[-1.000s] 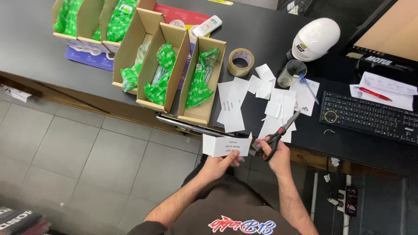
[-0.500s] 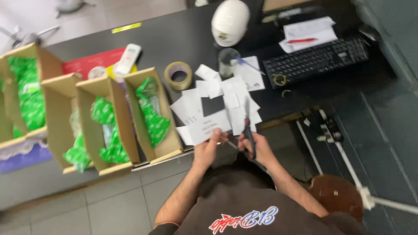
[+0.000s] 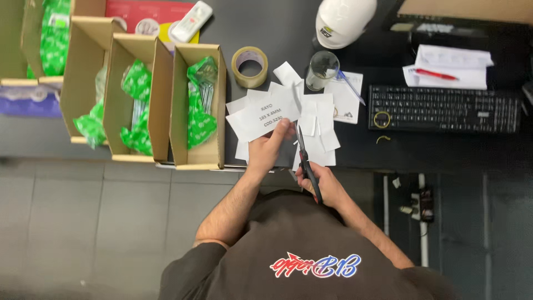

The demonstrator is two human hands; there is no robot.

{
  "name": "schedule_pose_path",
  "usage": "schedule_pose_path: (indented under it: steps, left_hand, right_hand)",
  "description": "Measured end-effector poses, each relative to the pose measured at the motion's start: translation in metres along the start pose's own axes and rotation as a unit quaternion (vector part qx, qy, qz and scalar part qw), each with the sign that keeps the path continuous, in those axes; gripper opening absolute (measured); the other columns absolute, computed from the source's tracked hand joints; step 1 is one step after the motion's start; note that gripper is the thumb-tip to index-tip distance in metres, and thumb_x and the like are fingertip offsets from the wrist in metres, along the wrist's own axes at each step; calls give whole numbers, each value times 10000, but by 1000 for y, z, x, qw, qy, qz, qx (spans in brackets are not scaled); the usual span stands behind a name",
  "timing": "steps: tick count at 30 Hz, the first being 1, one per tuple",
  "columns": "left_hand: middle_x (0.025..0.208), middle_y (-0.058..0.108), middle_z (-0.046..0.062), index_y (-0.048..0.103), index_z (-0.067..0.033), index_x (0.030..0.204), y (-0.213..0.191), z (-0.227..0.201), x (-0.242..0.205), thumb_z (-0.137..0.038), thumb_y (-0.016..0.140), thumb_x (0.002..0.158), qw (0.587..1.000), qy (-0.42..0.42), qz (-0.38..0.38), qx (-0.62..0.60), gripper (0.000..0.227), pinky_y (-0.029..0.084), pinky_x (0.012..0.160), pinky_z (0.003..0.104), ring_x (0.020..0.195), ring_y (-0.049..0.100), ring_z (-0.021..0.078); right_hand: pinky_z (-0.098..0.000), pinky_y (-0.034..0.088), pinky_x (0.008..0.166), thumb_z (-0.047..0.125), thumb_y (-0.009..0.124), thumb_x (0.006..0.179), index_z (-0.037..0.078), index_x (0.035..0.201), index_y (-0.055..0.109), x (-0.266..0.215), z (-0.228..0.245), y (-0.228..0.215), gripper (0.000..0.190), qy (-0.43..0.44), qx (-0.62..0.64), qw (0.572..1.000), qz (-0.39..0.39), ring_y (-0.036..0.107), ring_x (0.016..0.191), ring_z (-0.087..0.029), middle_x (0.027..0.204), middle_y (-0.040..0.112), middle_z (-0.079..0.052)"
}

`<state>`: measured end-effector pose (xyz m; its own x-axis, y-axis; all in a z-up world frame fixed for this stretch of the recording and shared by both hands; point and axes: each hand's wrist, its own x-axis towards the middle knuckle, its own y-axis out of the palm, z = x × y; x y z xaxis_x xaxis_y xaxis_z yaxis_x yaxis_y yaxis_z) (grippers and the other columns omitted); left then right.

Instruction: The person arranges green-wrapped items into cardboard boxes on a counter. They then cut printed labels with scissors and affix them to the boxes using clear tape.

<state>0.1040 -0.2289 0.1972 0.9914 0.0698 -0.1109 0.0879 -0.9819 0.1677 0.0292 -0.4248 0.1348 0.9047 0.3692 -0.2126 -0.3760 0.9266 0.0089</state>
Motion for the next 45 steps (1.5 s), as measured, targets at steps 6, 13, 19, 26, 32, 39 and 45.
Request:
schedule_pose_path:
  steps: [6, 13, 19, 26, 32, 39, 45]
  left_hand:
    - [853, 770, 175, 780, 7, 981, 35, -5, -2, -229, 758, 971, 999, 19, -8, -27, 237, 646, 781, 372, 851, 749, 193]
    - [866, 792, 108, 799, -60, 982, 41, 10, -1, -363, 683, 1011, 999, -36, -12, 33, 326, 621, 883, 332, 894, 776, 174]
    - [836, 784, 92, 804, -86, 980, 42, 6, 2, -352, 679, 1015, 996, -11, 12, 87, 296, 621, 865, 329, 866, 760, 148]
    - [858, 783, 118, 793, -66, 976, 56, -14, -7, -282, 721, 991, 996, 10, 44, 76, 228, 619, 873, 357, 880, 760, 163]
    - [878, 782, 146, 775, -19, 1007, 55, -9, -11, -217, 690, 1008, 993, 27, 88, 70, 215, 611, 866, 352, 870, 765, 176]
    - [882, 784, 138, 763, -6, 996, 51, -9, -19, -192, 671, 1014, 993, 28, 101, 52, 209, 615, 858, 341, 864, 765, 164]
    - [846, 789, 85, 798, -81, 963, 47, 1, -18, -261, 684, 1020, 990, 15, 97, 102, 220, 589, 902, 334, 891, 753, 133]
  right_hand:
    - [-227, 430, 290, 521, 773, 864, 4, 1045, 658, 1, 8, -31, 560, 23, 24, 999, 39, 572, 309, -156, 734, 727, -141]
    - [-241, 436, 298, 555, 791, 831, 17, 1026, 675, -1, -1, -49, 584, -6, 0, 999, 50, 594, 326, -156, 719, 733, -125]
    - [-231, 426, 298, 497, 810, 853, -6, 1023, 668, 2, -30, -50, 550, -17, 28, 998, 48, 576, 327, -156, 697, 706, -142]
    - [-223, 440, 297, 518, 808, 842, -5, 1020, 662, -5, -6, -44, 571, -35, 50, 998, 7, 571, 322, -147, 698, 700, -130]
    - [-232, 425, 287, 502, 810, 846, -12, 1007, 667, -10, -10, -45, 557, -39, 51, 998, -19, 566, 320, -157, 677, 681, -140]
    - [-237, 421, 277, 453, 811, 854, -16, 997, 668, -18, 6, -34, 510, -33, 64, 997, -30, 569, 312, -167, 663, 684, -143]
    - [-246, 428, 289, 440, 820, 856, -19, 1009, 666, -18, -7, -34, 508, -30, 62, 997, -26, 560, 316, -165, 647, 658, -136]
